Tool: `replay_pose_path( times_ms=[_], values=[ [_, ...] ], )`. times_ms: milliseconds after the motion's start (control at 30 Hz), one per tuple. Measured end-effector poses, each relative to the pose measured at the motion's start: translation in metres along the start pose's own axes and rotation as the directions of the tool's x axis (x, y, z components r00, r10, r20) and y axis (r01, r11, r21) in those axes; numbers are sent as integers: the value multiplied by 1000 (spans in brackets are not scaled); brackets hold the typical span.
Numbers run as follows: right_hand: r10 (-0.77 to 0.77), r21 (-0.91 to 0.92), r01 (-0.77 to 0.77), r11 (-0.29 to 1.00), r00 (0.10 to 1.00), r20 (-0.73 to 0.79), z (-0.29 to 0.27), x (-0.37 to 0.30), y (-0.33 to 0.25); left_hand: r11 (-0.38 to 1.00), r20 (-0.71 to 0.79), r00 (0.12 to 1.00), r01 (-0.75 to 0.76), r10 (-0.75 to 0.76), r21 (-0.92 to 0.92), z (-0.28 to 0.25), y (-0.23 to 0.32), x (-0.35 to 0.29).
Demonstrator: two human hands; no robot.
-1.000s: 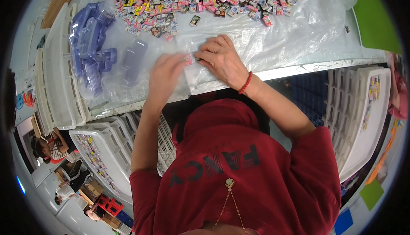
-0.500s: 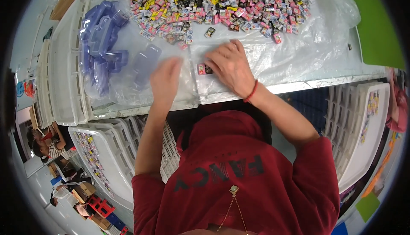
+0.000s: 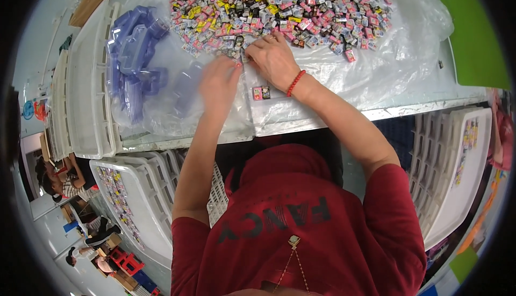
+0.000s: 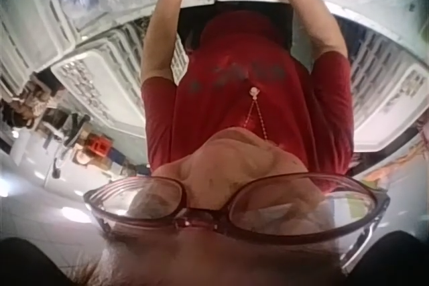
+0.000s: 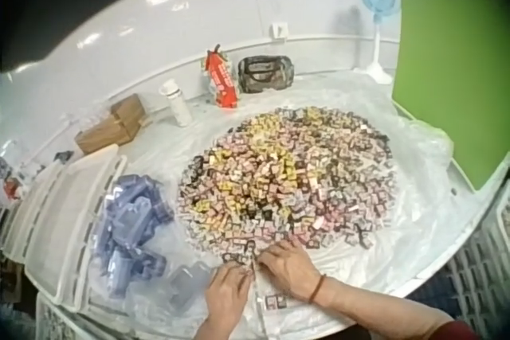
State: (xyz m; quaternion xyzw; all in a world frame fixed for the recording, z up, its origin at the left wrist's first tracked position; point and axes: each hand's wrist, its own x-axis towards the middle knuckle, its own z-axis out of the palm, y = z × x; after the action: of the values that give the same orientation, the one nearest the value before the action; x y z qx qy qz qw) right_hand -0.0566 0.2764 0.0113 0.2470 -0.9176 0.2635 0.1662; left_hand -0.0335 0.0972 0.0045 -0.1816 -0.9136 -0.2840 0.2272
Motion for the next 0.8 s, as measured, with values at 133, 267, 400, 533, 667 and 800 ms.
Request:
replay_pose_path(
  times_ms=[133, 267, 400, 533, 667, 800],
  values=[
    [-40, -23, 40, 999, 999, 18, 6, 3, 3, 999, 2, 1000, -29, 29, -34, 1, -5, 1],
    [-104, 36, 102, 994, 994, 40, 6, 5, 8, 998, 1, 999, -40, 41, -53, -2, -1, 2],
    [-95, 68, 95, 993, 995, -4, 9, 4, 11, 997, 47, 999, -17, 20, -80, -4, 1, 2],
    [-118, 99, 119, 988, 993, -10, -1, 6, 10, 997, 105, 994, 13, -6, -70, -11, -3, 6],
    [-131, 94, 131, 987, 991, -4, -61, -13, 10, 972, 100, 986, 150, -133, -183, -35, 23, 3],
    [-140, 117, 132, 984, 988, 65, -77, -60, 18, 951, 128, 985, -72, 115, -302, -26, 54, -14]
  ],
)
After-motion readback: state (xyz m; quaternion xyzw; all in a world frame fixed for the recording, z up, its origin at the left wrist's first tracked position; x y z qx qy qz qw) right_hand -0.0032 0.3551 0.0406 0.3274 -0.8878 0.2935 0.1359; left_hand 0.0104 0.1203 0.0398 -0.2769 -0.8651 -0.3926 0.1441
